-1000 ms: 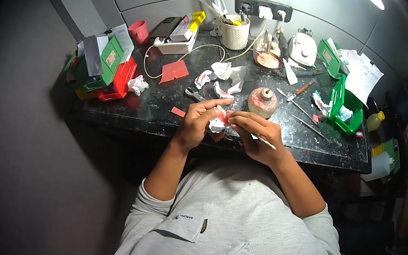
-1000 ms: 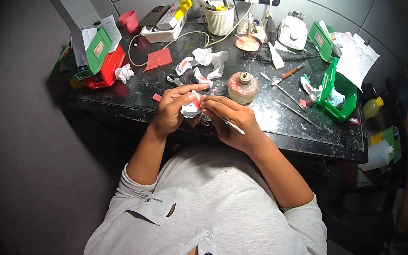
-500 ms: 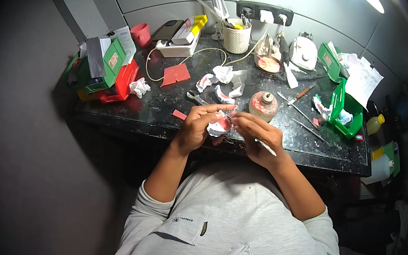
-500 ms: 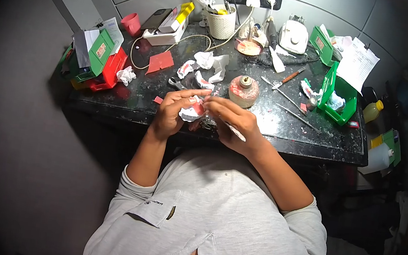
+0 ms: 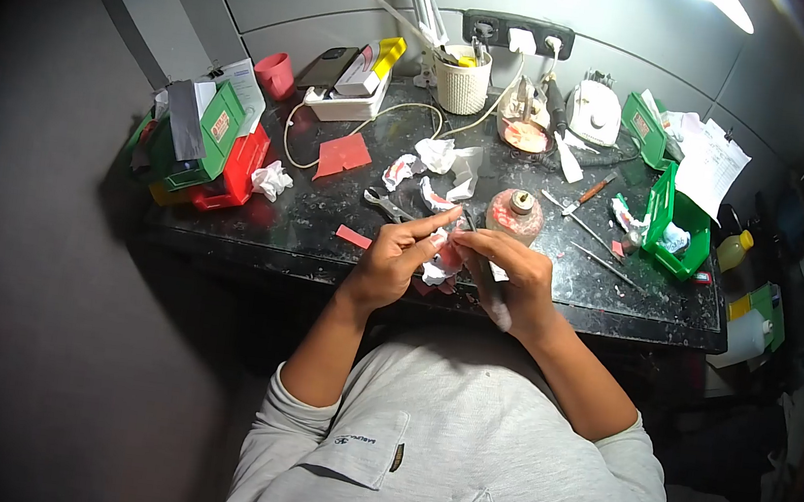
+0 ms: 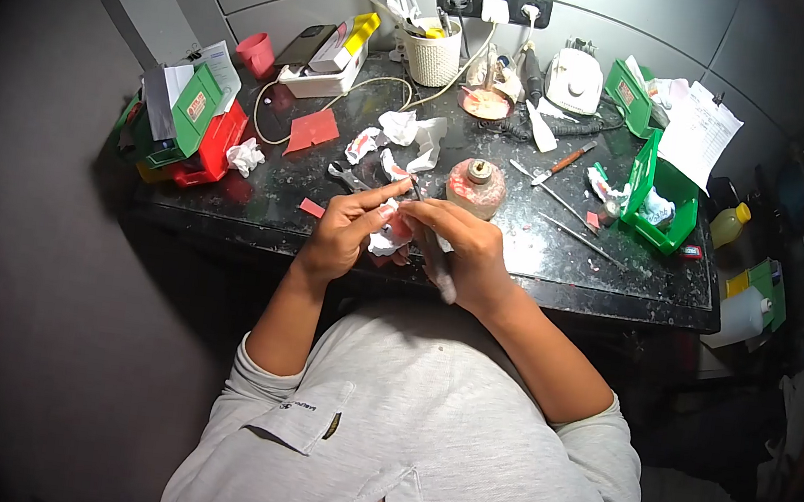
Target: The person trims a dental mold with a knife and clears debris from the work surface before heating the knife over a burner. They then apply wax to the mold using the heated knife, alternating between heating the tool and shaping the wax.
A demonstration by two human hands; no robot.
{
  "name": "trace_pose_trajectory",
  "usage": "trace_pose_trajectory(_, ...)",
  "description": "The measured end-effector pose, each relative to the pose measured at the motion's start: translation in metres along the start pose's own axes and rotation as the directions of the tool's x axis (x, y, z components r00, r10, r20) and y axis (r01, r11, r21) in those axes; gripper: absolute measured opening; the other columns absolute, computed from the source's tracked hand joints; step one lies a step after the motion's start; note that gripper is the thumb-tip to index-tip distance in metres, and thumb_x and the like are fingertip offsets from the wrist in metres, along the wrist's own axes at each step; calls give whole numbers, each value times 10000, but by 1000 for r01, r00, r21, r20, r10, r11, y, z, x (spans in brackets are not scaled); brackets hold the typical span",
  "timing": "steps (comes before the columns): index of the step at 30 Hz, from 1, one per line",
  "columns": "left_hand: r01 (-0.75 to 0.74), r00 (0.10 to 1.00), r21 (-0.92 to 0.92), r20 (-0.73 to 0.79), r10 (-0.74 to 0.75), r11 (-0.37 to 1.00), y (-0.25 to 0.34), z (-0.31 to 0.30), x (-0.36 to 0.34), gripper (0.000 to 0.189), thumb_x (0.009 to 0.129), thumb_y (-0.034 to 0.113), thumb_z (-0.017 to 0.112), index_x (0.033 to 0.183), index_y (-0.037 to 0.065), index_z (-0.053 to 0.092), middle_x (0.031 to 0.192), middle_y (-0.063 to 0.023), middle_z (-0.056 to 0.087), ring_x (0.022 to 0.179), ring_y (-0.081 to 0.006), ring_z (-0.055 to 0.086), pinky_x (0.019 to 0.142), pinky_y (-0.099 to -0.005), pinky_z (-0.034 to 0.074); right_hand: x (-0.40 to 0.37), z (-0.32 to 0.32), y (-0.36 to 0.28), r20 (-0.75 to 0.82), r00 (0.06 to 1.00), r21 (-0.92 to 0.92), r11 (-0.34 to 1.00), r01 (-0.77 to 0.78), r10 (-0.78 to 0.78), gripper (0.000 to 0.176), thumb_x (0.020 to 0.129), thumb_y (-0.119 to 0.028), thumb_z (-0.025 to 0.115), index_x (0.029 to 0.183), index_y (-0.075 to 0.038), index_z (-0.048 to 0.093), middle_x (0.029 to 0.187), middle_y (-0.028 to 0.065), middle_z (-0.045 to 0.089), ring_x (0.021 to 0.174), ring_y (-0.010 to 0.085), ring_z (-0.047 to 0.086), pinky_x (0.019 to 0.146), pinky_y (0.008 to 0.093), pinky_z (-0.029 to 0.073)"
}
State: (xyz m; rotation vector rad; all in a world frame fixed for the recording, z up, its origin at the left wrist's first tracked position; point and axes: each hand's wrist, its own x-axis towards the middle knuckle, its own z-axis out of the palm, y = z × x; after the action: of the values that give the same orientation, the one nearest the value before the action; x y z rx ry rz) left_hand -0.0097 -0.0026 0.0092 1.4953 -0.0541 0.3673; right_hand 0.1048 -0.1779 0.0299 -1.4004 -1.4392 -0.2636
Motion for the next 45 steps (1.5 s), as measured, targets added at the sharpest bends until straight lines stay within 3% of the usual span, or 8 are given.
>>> trace_pose_trajectory(11,157,978,19,133,-158,987,5,-13,-5,557,1035,184,515,1512,-81,405,1332,-167,634,1115,-97,594,973,-241,466,-2,8,2,-66,998,-2,1000,-23,22,370,687,58,822,1029,-23,705,941,114,727,823,255,729,732,326,575)
trace_pose_trajectory(13,-52,993,-101,103,63,993,2,3,0,669,950,163,582,1521,-107,363,1295,-193,657,890,-127,667,741,-247,535,-3,7,4,-68,998,-13,1000,-17,16,359,695,61,817,1025,-21,703,934,114,726,823,257,729,729,326,575)
trace_pose_trajectory(20,-113,977,53,189,101,992,11,-3,-6,903,906,125,706,1598,-72,160,1523,-160,458,973,-79,569,857,-200,459,-3,-5,2,-148,989,-61,998,23,-32,344,710,94,785,1024,-23,704,953,131,729,834,263,738,734,316,576)
trace_pose_trajectory(23,-50,977,40,210,40,998,13,-1,-8,942,984,249,670,1621,-19,30,1360,-146,564,910,-93,578,804,-222,490,-7,-16,3,-133,990,-45,998,-53,46,352,711,96,777,1033,-27,707,971,142,731,848,269,744,744,319,580)
trace_pose_trajectory(25,-42,998,-313,41,57,949,5,3,-5,880,1050,389,554,1634,42,-4,1182,-161,583,840,-178,610,722,-278,536,-4,-27,1,-100,994,-103,993,-55,45,324,720,95,766,1012,-30,702,957,132,729,849,273,743,743,332,582)
trace_pose_trajectory(29,-244,970,-338,-72,233,909,-9,-1,-1,446,1118,434,277,1402,97,339,1121,-270,576,790,-296,680,606,-349,584,3,-58,-10,96,989,-234,968,-87,111,300,716,108,743,970,-42,690,933,111,722,835,286,729,732,352,577)
trace_pose_trajectory(36,-162,973,-335,-211,94,928,2,-3,1,349,1099,312,424,1217,1,528,1128,-297,666,672,-213,666,495,-305,539,9,-94,-20,145,975,-348,931,-110,170,371,714,127,713,1049,-34,710,978,113,746,866,288,743,736,356,582)
trace_pose_trajectory(45,-33,991,-286,-136,-7,958,7,-1,-4,253,1001,110,538,1201,-43,520,914,-208,684,558,-195,639,424,-289,493,13,-27,-24,-19,998,84,995,-51,52,334,860,97,723,1134,-91,755,1054,112,714,896,205,729,739,314,587)
